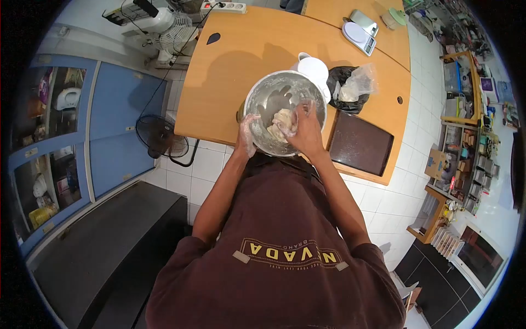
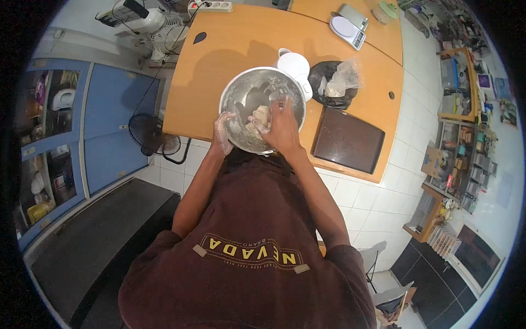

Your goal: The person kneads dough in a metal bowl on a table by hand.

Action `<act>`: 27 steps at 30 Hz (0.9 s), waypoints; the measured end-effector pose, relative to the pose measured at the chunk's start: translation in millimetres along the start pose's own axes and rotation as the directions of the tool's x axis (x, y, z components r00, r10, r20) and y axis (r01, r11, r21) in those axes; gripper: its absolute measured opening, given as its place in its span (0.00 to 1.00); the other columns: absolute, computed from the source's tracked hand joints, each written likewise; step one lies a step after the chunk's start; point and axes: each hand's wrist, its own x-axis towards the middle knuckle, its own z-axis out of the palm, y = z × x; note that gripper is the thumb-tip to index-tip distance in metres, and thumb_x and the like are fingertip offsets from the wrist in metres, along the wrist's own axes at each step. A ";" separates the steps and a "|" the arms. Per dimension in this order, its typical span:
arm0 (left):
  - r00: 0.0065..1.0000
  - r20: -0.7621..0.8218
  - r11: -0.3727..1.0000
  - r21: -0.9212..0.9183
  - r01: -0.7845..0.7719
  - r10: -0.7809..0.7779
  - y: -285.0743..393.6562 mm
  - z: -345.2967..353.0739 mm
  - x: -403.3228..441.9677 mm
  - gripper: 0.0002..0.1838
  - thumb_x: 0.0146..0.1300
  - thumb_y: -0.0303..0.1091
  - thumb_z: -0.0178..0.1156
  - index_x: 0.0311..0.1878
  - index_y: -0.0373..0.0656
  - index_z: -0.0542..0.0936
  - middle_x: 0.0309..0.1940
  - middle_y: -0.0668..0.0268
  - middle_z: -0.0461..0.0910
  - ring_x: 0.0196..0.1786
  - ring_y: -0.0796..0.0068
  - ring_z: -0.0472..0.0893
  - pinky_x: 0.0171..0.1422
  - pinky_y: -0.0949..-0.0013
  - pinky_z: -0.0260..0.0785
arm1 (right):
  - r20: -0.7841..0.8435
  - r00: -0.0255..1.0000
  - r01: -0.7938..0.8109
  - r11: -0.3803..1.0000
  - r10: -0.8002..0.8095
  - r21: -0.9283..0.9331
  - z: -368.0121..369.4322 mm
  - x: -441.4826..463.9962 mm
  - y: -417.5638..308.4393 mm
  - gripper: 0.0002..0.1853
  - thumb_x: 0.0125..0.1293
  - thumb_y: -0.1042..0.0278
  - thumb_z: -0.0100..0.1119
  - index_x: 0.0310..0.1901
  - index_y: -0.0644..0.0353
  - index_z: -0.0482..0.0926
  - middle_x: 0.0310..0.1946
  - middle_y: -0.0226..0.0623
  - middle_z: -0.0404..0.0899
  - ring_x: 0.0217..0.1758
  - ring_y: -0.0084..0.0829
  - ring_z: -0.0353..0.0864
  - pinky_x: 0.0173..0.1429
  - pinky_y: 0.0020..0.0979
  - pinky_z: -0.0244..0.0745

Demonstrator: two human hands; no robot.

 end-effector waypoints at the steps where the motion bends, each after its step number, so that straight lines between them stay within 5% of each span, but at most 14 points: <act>1: 1.000 0.012 1.000 0.000 -0.011 0.011 -1.0 -9.4 6.3 0.10 0.62 0.39 0.56 0.45 0.48 0.76 0.42 0.65 0.76 0.47 0.64 0.79 0.55 0.54 0.76 | 0.003 1.000 -0.028 0.999 0.028 0.023 6.8 0.5 -3.5 0.35 0.58 0.48 0.71 0.58 0.66 0.72 0.56 0.60 0.68 0.55 0.62 0.76 0.60 0.54 0.72; 5: 0.999 0.039 0.999 0.032 0.025 -0.026 16.1 -43.7 22.8 0.09 0.62 0.39 0.56 0.43 0.49 0.75 0.41 0.66 0.76 0.45 0.64 0.79 0.53 0.54 0.76 | 0.076 0.992 0.096 0.995 -0.098 0.025 48.8 2.4 -0.4 0.44 0.60 0.47 0.69 0.68 0.68 0.60 0.61 0.64 0.67 0.60 0.63 0.73 0.65 0.51 0.71; 8: 0.997 0.017 0.997 0.027 0.077 -0.077 38.2 -49.2 24.9 0.09 0.61 0.39 0.56 0.42 0.49 0.75 0.40 0.65 0.77 0.44 0.64 0.80 0.52 0.54 0.77 | 0.214 0.977 -0.016 0.997 0.000 0.071 69.5 6.7 -7.9 0.43 0.60 0.48 0.69 0.66 0.71 0.63 0.61 0.66 0.69 0.63 0.62 0.72 0.66 0.51 0.70; 14: 0.981 0.035 0.981 0.008 0.192 -0.192 82.9 -59.2 21.7 0.09 0.59 0.37 0.58 0.41 0.47 0.77 0.38 0.65 0.78 0.42 0.65 0.80 0.51 0.56 0.78 | 0.045 0.999 -0.022 0.994 0.017 0.106 107.1 12.6 -33.1 0.31 0.61 0.54 0.69 0.60 0.65 0.71 0.54 0.59 0.76 0.60 0.60 0.74 0.64 0.50 0.70; 27: 0.927 0.193 0.939 0.186 0.288 -0.323 68.1 -108.9 86.8 0.19 0.55 0.43 0.59 0.48 0.46 0.77 0.45 0.63 0.77 0.50 0.62 0.78 0.55 0.54 0.74 | -0.021 0.980 -0.199 0.979 0.200 0.052 138.3 17.0 -48.7 0.37 0.56 0.46 0.73 0.60 0.64 0.73 0.54 0.60 0.75 0.60 0.60 0.74 0.62 0.52 0.72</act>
